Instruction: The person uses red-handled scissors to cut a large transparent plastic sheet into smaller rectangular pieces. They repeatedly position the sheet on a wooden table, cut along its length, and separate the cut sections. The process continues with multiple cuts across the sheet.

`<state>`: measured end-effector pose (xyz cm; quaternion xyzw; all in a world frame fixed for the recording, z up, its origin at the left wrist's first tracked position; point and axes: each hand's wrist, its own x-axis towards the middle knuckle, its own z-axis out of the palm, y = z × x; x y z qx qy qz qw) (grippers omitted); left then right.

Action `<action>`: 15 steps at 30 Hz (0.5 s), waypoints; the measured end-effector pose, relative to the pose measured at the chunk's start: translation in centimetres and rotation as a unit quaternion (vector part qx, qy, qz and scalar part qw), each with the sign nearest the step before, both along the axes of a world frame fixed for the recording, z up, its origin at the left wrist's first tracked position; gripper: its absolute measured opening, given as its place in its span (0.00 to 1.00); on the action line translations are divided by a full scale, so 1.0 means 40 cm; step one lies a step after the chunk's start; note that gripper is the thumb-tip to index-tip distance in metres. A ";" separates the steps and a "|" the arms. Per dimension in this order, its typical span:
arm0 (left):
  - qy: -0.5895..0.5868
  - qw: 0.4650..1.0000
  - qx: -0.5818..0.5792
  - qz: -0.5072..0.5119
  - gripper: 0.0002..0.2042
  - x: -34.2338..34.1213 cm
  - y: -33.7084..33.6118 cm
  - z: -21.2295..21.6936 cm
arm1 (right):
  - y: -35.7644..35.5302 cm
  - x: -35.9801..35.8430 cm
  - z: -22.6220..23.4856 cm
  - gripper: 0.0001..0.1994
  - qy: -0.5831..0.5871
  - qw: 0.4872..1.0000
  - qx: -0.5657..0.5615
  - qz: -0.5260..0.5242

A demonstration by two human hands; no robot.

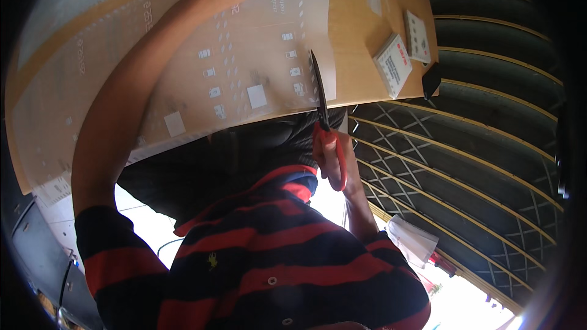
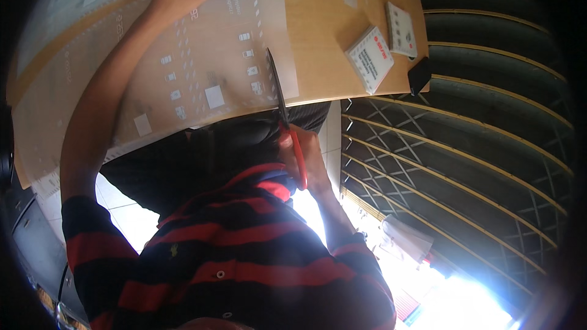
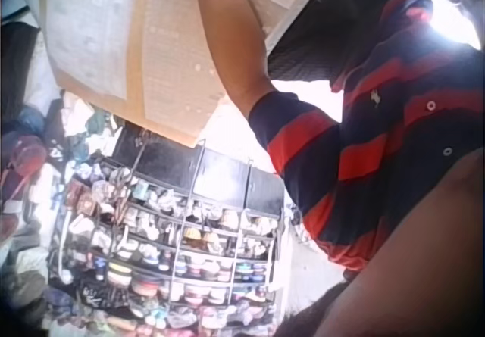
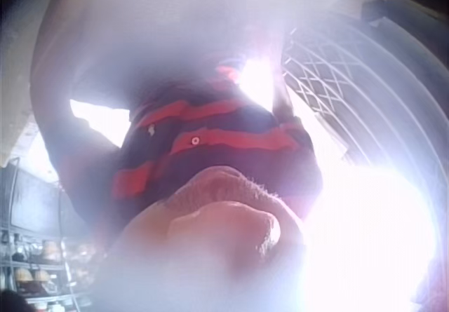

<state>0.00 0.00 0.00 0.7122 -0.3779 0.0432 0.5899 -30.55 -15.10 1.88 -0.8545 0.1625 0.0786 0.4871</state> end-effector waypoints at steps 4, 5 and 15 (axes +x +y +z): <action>0.014 0.999 -0.042 -0.015 0.03 0.008 -0.003 -0.005 | -0.010 0.023 0.014 0.35 -0.033 0.999 -0.012 0.023; 0.013 0.998 -0.050 -0.018 0.03 0.012 -0.004 -0.004 | -0.010 0.030 0.020 0.35 -0.033 0.999 -0.016 0.026; 0.070 0.995 -0.065 -0.021 0.03 0.009 0.002 -0.002 | -0.012 0.042 0.030 0.36 -0.034 0.999 -0.028 0.018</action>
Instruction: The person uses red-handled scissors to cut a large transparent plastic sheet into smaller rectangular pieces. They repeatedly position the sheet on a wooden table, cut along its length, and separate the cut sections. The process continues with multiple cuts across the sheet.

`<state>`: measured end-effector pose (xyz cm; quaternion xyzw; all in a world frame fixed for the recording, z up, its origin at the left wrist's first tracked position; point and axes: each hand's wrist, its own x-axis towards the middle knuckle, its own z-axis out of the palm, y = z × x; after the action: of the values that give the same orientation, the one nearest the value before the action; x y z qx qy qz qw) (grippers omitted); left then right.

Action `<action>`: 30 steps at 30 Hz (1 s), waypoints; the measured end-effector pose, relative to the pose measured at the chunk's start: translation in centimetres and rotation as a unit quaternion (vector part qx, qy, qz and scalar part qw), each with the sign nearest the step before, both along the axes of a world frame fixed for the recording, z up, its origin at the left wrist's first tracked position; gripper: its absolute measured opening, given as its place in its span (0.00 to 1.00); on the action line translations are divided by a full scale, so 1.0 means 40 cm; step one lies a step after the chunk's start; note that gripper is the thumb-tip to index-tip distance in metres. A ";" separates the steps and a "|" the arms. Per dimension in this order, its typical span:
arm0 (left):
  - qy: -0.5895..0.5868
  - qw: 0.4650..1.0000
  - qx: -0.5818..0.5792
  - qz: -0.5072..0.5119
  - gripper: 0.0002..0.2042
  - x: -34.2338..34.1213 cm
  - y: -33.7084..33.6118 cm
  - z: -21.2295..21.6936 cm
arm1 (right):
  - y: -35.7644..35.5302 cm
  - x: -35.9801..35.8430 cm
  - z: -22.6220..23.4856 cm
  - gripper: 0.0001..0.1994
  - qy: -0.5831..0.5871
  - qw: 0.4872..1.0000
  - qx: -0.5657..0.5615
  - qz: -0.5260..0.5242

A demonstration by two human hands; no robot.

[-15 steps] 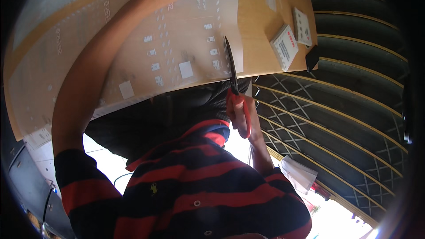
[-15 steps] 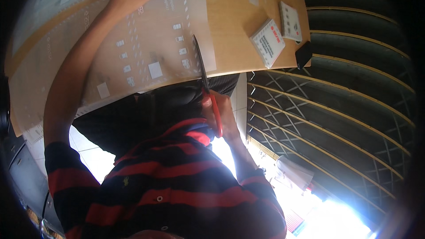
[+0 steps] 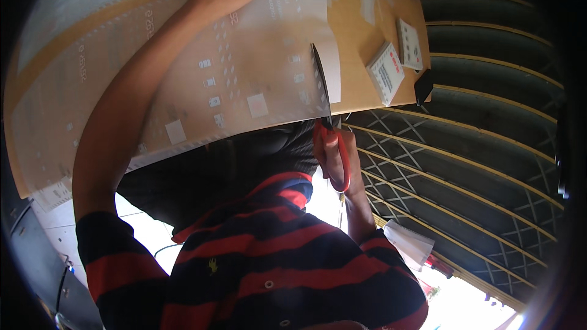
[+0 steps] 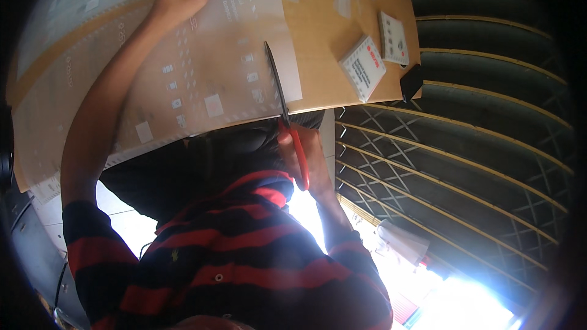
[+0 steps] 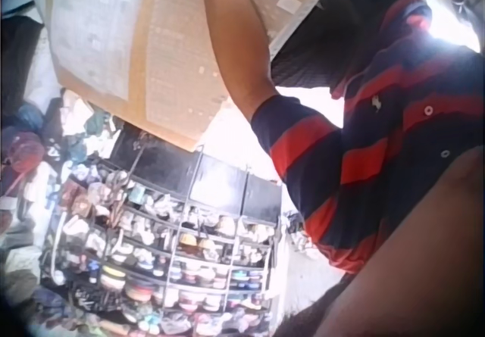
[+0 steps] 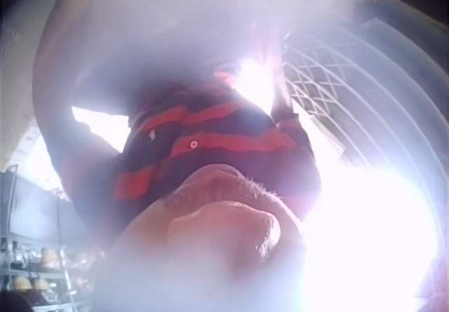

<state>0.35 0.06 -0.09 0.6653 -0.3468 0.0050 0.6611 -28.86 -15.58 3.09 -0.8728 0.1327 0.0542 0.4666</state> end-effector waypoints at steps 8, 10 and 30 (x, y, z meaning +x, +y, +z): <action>0.038 0.999 -0.004 -0.019 0.03 0.010 0.002 -0.003 | -0.006 0.020 0.012 0.37 -0.008 1.000 0.006 0.027; 0.038 0.999 -0.011 -0.026 0.03 0.010 0.000 -0.005 | 0.002 0.028 0.011 0.37 -0.013 1.000 0.010 0.010; 0.064 0.997 -0.009 -0.035 0.03 0.016 0.006 -0.007 | 0.016 0.071 0.030 0.36 -0.017 1.000 0.025 0.008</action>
<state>0.99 0.29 -0.36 0.6458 -0.3266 -0.0575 0.6877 -26.03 -14.93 4.28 -0.8629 0.1161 0.0461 0.4896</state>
